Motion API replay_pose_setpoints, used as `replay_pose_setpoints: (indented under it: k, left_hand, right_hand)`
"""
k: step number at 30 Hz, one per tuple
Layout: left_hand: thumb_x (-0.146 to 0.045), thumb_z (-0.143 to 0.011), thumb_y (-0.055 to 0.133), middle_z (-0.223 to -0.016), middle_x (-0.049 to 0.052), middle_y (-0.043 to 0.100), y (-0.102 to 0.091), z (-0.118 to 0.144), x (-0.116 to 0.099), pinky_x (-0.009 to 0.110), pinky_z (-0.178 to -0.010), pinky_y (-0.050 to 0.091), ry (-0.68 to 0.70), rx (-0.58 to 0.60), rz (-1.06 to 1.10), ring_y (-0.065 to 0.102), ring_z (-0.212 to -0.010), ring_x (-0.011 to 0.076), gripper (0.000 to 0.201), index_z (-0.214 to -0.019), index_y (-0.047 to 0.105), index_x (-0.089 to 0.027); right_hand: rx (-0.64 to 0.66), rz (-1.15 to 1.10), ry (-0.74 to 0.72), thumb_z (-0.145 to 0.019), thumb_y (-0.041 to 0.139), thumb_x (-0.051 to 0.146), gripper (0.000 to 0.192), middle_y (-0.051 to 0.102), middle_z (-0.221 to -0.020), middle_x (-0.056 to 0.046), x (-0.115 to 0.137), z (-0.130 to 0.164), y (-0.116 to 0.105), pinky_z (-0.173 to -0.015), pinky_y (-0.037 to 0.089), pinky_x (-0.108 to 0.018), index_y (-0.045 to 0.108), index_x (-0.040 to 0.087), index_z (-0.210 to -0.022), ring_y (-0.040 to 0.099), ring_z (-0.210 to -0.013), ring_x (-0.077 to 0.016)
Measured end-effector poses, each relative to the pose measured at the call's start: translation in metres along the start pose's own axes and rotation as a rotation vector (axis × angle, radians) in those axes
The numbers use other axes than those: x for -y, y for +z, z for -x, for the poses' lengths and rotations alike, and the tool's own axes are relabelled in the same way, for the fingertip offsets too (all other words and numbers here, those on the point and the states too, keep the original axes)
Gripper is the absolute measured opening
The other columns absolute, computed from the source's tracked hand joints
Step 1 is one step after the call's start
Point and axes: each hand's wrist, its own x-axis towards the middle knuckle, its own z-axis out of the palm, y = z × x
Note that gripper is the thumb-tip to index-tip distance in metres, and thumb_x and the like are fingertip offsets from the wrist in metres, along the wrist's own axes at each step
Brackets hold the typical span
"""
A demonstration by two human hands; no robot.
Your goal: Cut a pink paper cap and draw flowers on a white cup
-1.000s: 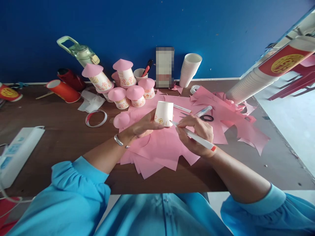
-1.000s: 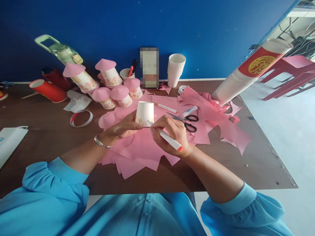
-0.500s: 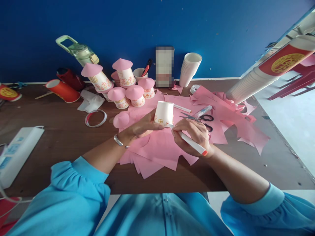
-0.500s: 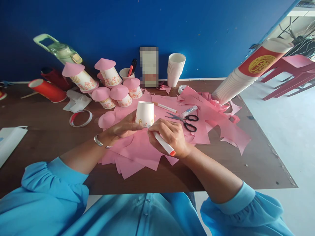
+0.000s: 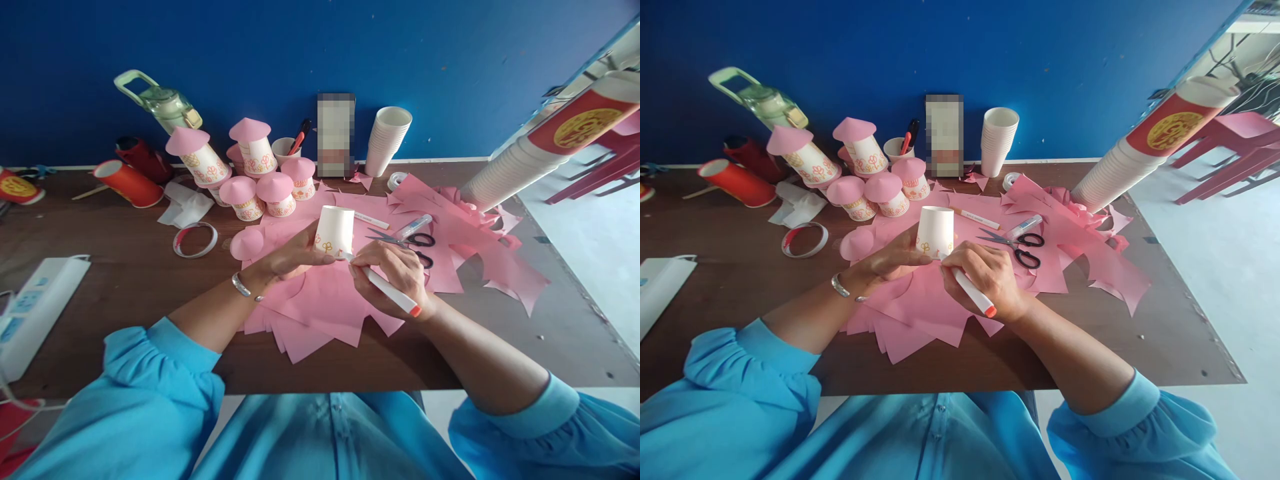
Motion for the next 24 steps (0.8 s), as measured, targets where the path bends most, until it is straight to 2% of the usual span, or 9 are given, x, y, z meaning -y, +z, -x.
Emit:
replay_pose_setpoints:
  k: [4, 7, 11, 14, 17, 21, 24]
  left_hand:
    - [-0.043, -0.079, 0.090, -0.108, 0.005, 0.070, -0.0009, -0.0013, 0.0016, 0.037, -0.091, 0.052, -0.006, 0.012, 0.027, 0.063, -0.102, 0.0221, 0.045, -0.113, 0.068, -0.023]
    - [-0.039, -0.078, 0.091, -0.112, 0.005, 0.070, -0.0011, -0.0021, 0.0017, 0.038, -0.092, 0.052, -0.020, 0.004, 0.043, 0.063, -0.104, 0.0226, 0.051, -0.120, 0.068, -0.024]
    - [-0.047, -0.074, 0.093, -0.115, 0.006, 0.070, 0.0020, -0.0007, -0.0022, 0.041, -0.093, 0.053, -0.019, -0.014, 0.022, 0.064, -0.110, 0.0271, 0.059, -0.124, 0.069, -0.027]
    - [-0.057, -0.075, 0.090, -0.115, 0.007, 0.071, 0.0035, 0.0007, -0.0040, 0.043, -0.096, 0.053, 0.003, -0.001, -0.011, 0.064, -0.117, 0.0309, 0.053, -0.115, 0.072, -0.026]
    - [-0.067, -0.071, 0.090, -0.116, 0.009, 0.071, 0.0031, 0.0006, -0.0040, 0.045, -0.097, 0.054, 0.042, 0.023, -0.026, 0.063, -0.122, 0.0338, 0.058, -0.107, 0.073, -0.024]
    - [-0.066, -0.074, 0.088, -0.120, 0.009, 0.071, 0.0015, -0.0022, -0.0025, 0.044, -0.095, 0.053, 0.024, 0.038, -0.029, 0.063, -0.120, 0.0322, 0.063, -0.119, 0.071, -0.026]
    - [-0.063, -0.074, 0.089, -0.119, 0.008, 0.071, 0.0004, -0.0040, -0.0008, 0.042, -0.094, 0.052, 0.014, 0.032, -0.033, 0.064, -0.116, 0.0294, 0.062, -0.119, 0.070, -0.025]
  right_hand:
    - [0.016, 0.011, -0.006, -0.089, 0.063, 0.003, 0.024, 0.069, -0.074, 0.004, -0.0004, -0.0003, -0.0009, -0.053, 0.054, -0.025, 0.057, 0.026, -0.094, 0.068, -0.059, -0.0129]
    - [0.029, 0.006, -0.016, -0.089, 0.062, 0.002, 0.024, 0.069, -0.074, 0.003, -0.0010, -0.0008, -0.0019, -0.052, 0.053, -0.026, 0.057, 0.025, -0.095, 0.068, -0.059, -0.0132]
    - [0.038, 0.007, -0.015, -0.089, 0.062, 0.002, 0.024, 0.068, -0.074, 0.004, -0.0014, -0.0011, -0.0024, -0.052, 0.053, -0.026, 0.057, 0.025, -0.095, 0.067, -0.060, -0.0131]
    - [0.031, -0.003, -0.016, -0.088, 0.062, 0.002, 0.025, 0.068, -0.074, 0.004, -0.0013, -0.0008, -0.0018, -0.052, 0.052, -0.025, 0.057, 0.025, -0.096, 0.067, -0.060, -0.0130]
    - [0.032, -0.012, -0.013, -0.087, 0.063, 0.000, 0.027, 0.068, -0.075, 0.003, -0.0011, -0.0005, -0.0014, -0.053, 0.052, -0.025, 0.057, 0.025, -0.096, 0.067, -0.061, -0.0134]
    - [0.036, 0.005, -0.019, -0.087, 0.064, 0.001, 0.026, 0.069, -0.075, 0.003, -0.0010, -0.0005, -0.0016, -0.053, 0.053, -0.025, 0.057, 0.024, -0.096, 0.068, -0.061, -0.0133]
    - [0.047, 0.026, -0.016, -0.090, 0.062, 0.003, 0.023, 0.069, -0.074, 0.004, -0.0013, -0.0005, -0.0021, -0.054, 0.054, -0.025, 0.057, 0.025, -0.095, 0.068, -0.061, -0.0129]
